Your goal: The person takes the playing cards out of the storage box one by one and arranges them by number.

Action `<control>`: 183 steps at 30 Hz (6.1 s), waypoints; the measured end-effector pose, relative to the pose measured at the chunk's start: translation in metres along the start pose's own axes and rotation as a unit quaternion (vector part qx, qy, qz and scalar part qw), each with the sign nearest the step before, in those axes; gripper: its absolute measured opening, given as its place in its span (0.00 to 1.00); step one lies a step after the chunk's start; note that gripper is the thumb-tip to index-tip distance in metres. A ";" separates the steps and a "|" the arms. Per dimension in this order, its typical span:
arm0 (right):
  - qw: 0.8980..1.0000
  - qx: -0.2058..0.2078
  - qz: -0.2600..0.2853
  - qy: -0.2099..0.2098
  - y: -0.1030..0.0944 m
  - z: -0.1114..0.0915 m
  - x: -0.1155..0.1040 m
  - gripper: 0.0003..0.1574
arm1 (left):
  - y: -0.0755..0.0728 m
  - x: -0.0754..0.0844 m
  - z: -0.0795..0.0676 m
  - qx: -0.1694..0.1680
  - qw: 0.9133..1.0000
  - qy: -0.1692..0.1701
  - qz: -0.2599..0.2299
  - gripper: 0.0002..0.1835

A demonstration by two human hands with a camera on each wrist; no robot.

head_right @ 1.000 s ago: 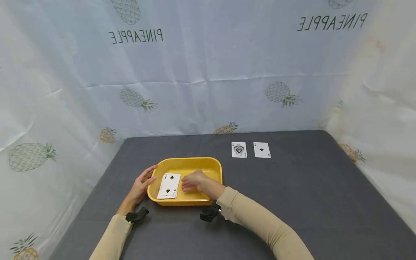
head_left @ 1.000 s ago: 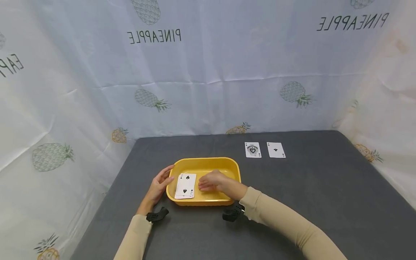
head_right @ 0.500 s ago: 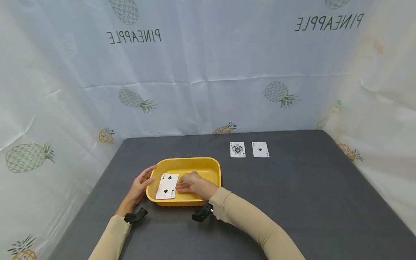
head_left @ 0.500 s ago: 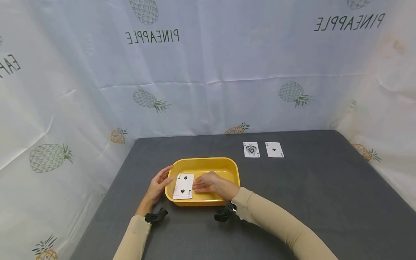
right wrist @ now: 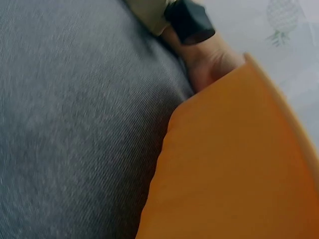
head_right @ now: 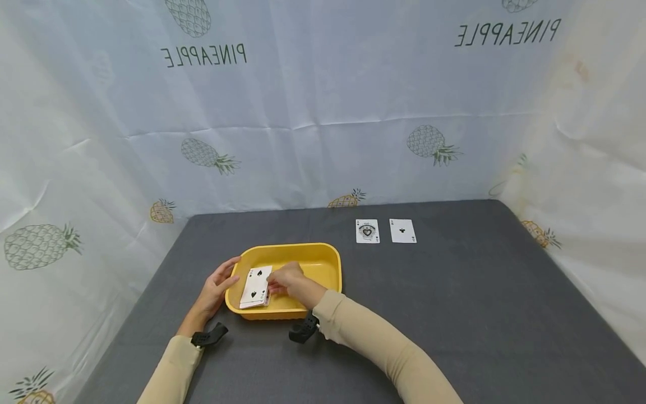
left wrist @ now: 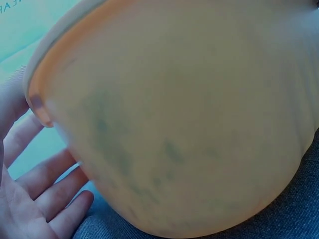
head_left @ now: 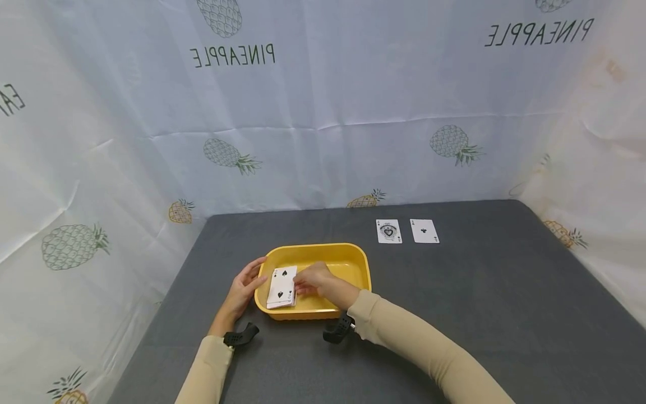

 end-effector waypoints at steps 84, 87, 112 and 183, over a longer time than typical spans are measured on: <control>0.985 0.021 -0.097 -0.143 -0.168 -0.065 -0.021 0.23 | -0.003 -0.001 0.000 0.014 1.000 -0.019 0.013 0.29; 0.985 0.040 -0.091 -0.140 -0.184 -0.064 -0.019 0.25 | -0.003 -0.001 0.000 0.011 1.000 -0.013 0.005 0.29; 0.994 0.052 -0.058 -0.082 -0.256 -0.028 0.019 0.19 | -0.003 -0.004 0.001 0.020 0.999 -0.029 0.024 0.29; 0.977 -0.016 -0.162 -0.138 -0.164 -0.064 -0.022 0.26 | -0.003 -0.008 0.002 0.024 0.998 -0.045 0.037 0.29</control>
Point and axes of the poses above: each hand's wrist, its own z-axis towards the middle knuckle, its own y-axis out of the palm, x = y × z, the point moved 6 cm from there along z, towards the middle knuckle, and after that the axes turned 13 degrees about y, right-handed, at the moved point
